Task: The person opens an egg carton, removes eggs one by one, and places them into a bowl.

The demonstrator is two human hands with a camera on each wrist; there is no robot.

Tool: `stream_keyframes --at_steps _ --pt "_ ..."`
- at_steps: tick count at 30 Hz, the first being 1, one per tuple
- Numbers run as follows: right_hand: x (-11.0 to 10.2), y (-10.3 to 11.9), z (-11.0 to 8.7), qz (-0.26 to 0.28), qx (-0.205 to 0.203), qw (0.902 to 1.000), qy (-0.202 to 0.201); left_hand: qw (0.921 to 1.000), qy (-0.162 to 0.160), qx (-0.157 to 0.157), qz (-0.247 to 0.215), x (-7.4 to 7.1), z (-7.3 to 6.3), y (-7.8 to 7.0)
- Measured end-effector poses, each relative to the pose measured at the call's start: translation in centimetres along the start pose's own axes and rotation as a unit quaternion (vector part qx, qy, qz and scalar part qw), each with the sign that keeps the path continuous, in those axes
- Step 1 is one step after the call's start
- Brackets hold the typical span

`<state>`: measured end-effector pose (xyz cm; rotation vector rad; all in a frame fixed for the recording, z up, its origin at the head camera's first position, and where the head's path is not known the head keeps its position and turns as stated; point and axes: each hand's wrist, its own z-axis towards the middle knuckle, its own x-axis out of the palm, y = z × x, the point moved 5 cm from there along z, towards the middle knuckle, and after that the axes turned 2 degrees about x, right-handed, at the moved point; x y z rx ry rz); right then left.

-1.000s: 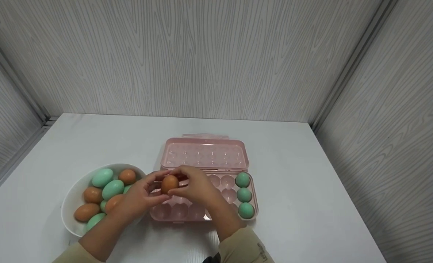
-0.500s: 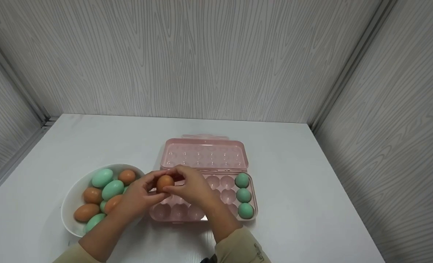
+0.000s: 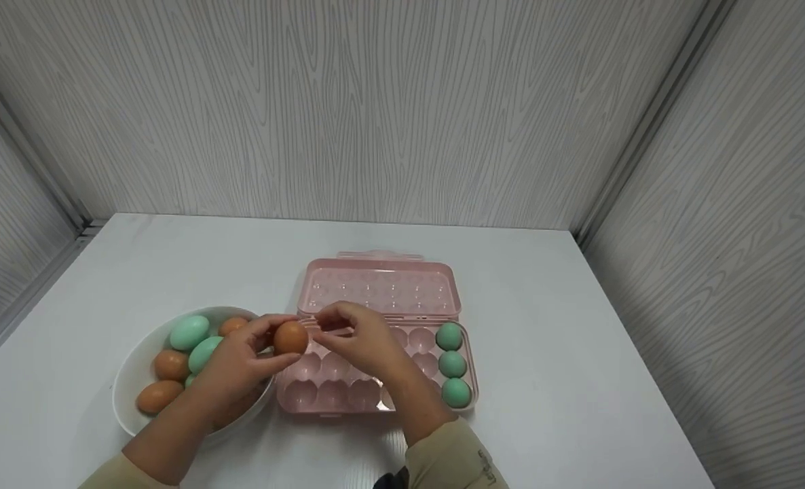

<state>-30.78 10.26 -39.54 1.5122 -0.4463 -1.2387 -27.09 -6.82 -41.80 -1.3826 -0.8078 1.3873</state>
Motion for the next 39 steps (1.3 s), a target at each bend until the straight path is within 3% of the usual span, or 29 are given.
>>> stream_keyframes --at_steps 5,12,16,19,22,27,29,39 --pt "-0.6 -0.2 -0.3 0.002 0.012 0.9999 -0.007 0.9993 -0.015 -0.025 0.025 -1.5 -0.2 0.1" --pt "-1.1 -0.8 -0.4 0.011 0.014 0.9997 -0.017 0.9977 -0.047 -0.034 0.036 -3.8 -0.6 0.2" --pt "-1.2 -1.1 -0.5 0.014 0.008 0.9997 -0.018 0.9962 -0.049 -0.064 0.033 -5.0 -1.0 0.8" --pt "-1.3 -1.1 -0.5 0.017 0.006 0.9997 -0.015 0.9935 -0.048 -0.082 0.063 -6.1 -1.4 1.3" --pt "-1.4 -0.3 -0.8 0.018 0.008 0.9997 -0.013 0.9924 -0.051 -0.081 0.077 -7.2 -1.8 1.9" --pt "-1.5 1.9 -1.5 0.021 0.012 0.9997 -0.009 0.9951 -0.057 -0.072 0.037 -8.6 -2.6 2.7" --pt "-1.6 1.8 -1.4 0.024 0.010 0.9996 -0.008 0.9947 -0.058 -0.081 0.025 -9.1 -3.0 3.1" --pt "-1.7 1.5 -1.4 0.033 0.011 0.9994 -0.007 0.9875 -0.086 -0.124 0.046 -11.7 -4.3 4.9"
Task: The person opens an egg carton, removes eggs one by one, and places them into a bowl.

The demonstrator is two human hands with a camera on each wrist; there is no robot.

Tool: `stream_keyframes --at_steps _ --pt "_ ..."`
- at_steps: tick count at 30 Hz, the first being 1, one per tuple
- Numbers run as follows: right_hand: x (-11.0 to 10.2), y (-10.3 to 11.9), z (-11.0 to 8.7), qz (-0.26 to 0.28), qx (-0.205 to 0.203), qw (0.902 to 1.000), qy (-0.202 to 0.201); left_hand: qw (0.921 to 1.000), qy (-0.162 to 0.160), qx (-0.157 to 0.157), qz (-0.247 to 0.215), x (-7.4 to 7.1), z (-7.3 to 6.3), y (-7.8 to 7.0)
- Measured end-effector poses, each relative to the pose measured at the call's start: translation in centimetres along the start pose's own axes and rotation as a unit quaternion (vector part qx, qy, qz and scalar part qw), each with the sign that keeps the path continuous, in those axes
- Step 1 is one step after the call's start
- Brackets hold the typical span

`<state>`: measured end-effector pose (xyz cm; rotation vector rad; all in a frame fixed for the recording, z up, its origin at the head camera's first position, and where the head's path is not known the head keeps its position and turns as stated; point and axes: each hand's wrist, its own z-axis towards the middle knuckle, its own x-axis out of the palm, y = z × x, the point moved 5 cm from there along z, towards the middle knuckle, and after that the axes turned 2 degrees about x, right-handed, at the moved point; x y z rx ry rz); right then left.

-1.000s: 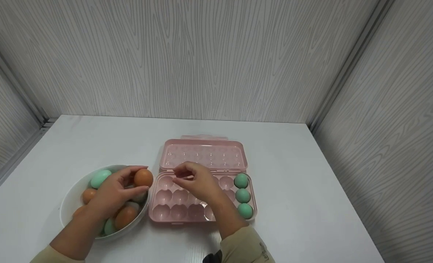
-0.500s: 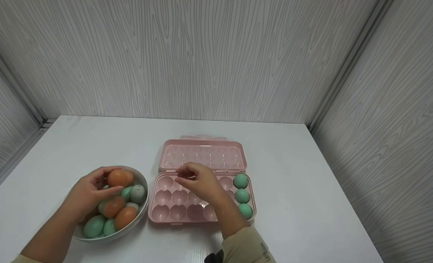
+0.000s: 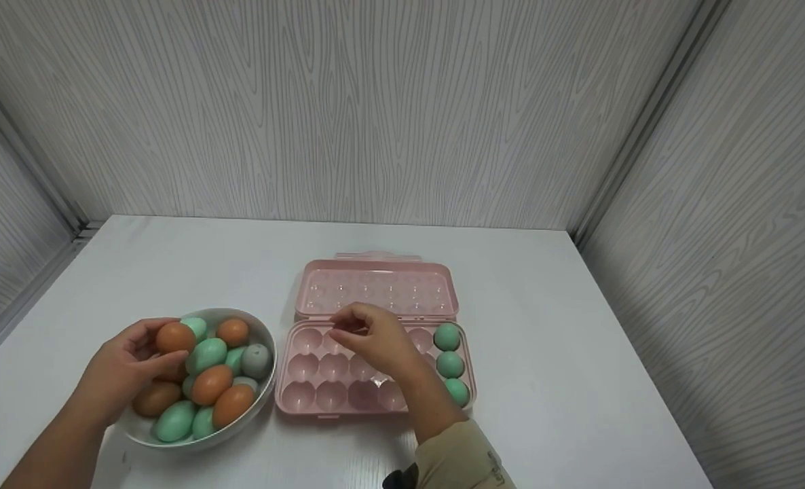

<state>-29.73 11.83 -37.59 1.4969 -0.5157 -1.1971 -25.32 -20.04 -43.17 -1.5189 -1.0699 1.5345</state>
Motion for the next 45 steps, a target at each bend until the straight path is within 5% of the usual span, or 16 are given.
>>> stream_keyframes --at_steps 11,19,27,36,45 --pt "-0.1 0.3 -0.1 -0.002 0.002 1.0000 0.000 0.9977 -0.014 -0.066 -0.002 -0.8 -0.3 1.7" --pt "-0.1 0.4 -0.1 -0.009 0.002 1.0000 0.000 0.9945 -0.003 -0.095 0.044 -0.7 -0.1 2.0" --pt "-0.1 0.4 -0.1 -0.012 -0.005 0.9999 -0.002 0.9933 -0.005 -0.099 0.059 -0.5 -0.2 2.0" --pt "-0.3 -2.6 0.7 -0.014 -0.007 0.9999 -0.004 0.9921 -0.009 -0.108 0.062 -0.6 0.0 2.0" --pt "-0.1 -1.7 0.4 -0.016 -0.016 0.9998 0.002 0.9912 -0.004 -0.096 0.091 -0.6 -0.3 1.8"
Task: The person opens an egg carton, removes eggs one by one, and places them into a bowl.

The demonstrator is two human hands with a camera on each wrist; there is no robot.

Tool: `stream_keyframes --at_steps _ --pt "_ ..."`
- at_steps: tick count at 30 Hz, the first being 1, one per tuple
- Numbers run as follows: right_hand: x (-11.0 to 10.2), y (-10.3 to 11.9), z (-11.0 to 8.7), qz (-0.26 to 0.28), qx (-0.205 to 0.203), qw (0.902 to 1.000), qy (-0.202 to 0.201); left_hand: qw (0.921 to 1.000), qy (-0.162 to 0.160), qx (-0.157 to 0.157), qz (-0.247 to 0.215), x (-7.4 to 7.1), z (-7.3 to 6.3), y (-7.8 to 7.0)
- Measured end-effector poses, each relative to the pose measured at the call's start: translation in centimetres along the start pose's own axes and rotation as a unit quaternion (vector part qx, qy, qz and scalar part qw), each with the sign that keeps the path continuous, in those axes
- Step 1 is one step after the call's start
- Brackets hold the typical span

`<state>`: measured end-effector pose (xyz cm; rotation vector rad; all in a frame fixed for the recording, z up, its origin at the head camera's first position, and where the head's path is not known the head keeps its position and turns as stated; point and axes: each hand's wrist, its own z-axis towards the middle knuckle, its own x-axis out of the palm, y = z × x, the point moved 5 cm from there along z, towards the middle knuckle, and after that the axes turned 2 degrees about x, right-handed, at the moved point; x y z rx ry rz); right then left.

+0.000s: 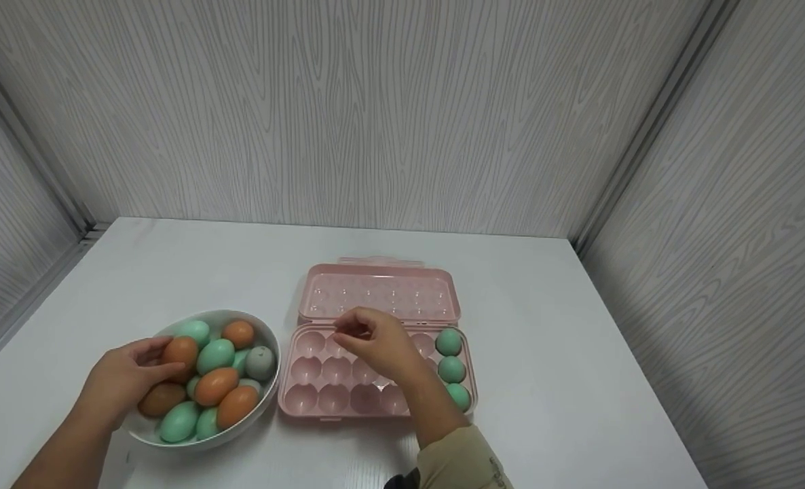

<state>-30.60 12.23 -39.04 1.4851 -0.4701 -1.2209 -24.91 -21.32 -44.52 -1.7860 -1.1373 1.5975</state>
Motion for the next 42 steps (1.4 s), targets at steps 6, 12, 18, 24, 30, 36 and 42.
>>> stream_keyframes --at_steps 6,12,18,24,30,36,42 --pt "0.0 -0.5 0.0 0.002 0.010 0.9999 -0.001 1.0000 0.003 -0.008 0.001 0.0 -0.3 0.1" --pt "0.0 -1.4 0.2 0.000 0.002 1.0000 -0.004 0.9998 0.009 -0.013 -0.011 0.1 -0.5 0.1" --pt "0.0 0.0 -0.2 0.005 0.004 1.0000 -0.004 0.9994 0.012 -0.015 -0.029 0.2 -0.5 0.1" --pt "-0.3 1.5 -0.8 0.000 0.013 0.9999 -0.008 0.9987 0.009 -0.007 -0.050 0.0 -0.5 0.1" --pt "-1.3 1.1 -0.9 0.006 0.020 0.9995 -0.024 0.9982 0.006 -0.003 -0.060 -0.3 -0.5 -0.4" --pt "-2.9 0.1 -1.4 0.005 0.033 0.9983 -0.048 0.9973 0.011 0.019 -0.070 -0.1 -0.7 -2.1" --pt "-4.7 -0.9 -1.9 0.000 0.049 0.9959 -0.076 0.9926 0.028 0.050 -0.107 0.8 -0.9 -3.8"
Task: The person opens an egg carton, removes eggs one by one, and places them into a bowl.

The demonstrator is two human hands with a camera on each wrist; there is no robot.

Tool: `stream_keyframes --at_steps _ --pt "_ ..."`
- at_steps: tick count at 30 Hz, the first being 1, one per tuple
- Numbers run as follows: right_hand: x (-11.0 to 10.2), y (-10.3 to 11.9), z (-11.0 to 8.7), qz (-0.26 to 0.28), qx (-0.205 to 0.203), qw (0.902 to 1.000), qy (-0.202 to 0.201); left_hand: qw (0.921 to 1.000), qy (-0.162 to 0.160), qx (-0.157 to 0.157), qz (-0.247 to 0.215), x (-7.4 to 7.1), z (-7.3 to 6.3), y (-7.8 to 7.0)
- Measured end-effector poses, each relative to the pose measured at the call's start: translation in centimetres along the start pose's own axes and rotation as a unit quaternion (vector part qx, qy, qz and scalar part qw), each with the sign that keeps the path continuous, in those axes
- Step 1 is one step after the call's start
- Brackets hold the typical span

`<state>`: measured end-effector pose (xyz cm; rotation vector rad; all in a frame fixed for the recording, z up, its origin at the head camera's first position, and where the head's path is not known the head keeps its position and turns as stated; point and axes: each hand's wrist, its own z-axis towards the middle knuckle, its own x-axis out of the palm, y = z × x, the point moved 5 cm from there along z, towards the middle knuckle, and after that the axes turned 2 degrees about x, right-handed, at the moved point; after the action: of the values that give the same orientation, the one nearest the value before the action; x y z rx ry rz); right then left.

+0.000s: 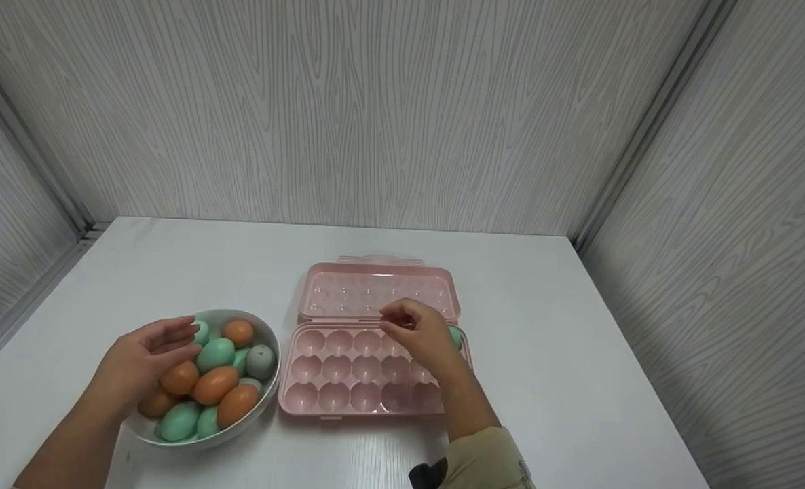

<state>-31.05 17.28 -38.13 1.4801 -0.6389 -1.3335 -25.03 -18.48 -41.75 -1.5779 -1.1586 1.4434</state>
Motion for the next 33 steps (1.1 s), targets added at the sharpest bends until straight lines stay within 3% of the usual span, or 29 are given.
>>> stream_keyframes --at_steps 9,13,18,23,33 --pt "-3.1 -2.2 -0.4 -0.037 0.041 0.9967 -0.060 0.9988 0.000 0.044 -0.019 2.4 0.4 -1.8" --pt "-4.6 -4.8 -0.8 -0.035 0.062 0.9944 -0.078 0.9974 0.001 0.068 -0.023 3.3 0.5 -2.3" --pt "-6.4 -7.9 -1.8 -0.041 0.059 0.9932 -0.091 0.9931 0.023 0.087 -0.075 4.4 0.2 -2.7" --pt "-7.2 -9.9 -3.6 -0.048 0.059 0.9939 -0.079 0.9898 0.035 0.096 -0.100 5.5 0.2 -2.6" --pt "-7.0 -12.5 -6.2 -0.082 0.097 0.9919 -0.003 0.9854 0.042 0.131 -0.100 6.6 0.3 -2.9"
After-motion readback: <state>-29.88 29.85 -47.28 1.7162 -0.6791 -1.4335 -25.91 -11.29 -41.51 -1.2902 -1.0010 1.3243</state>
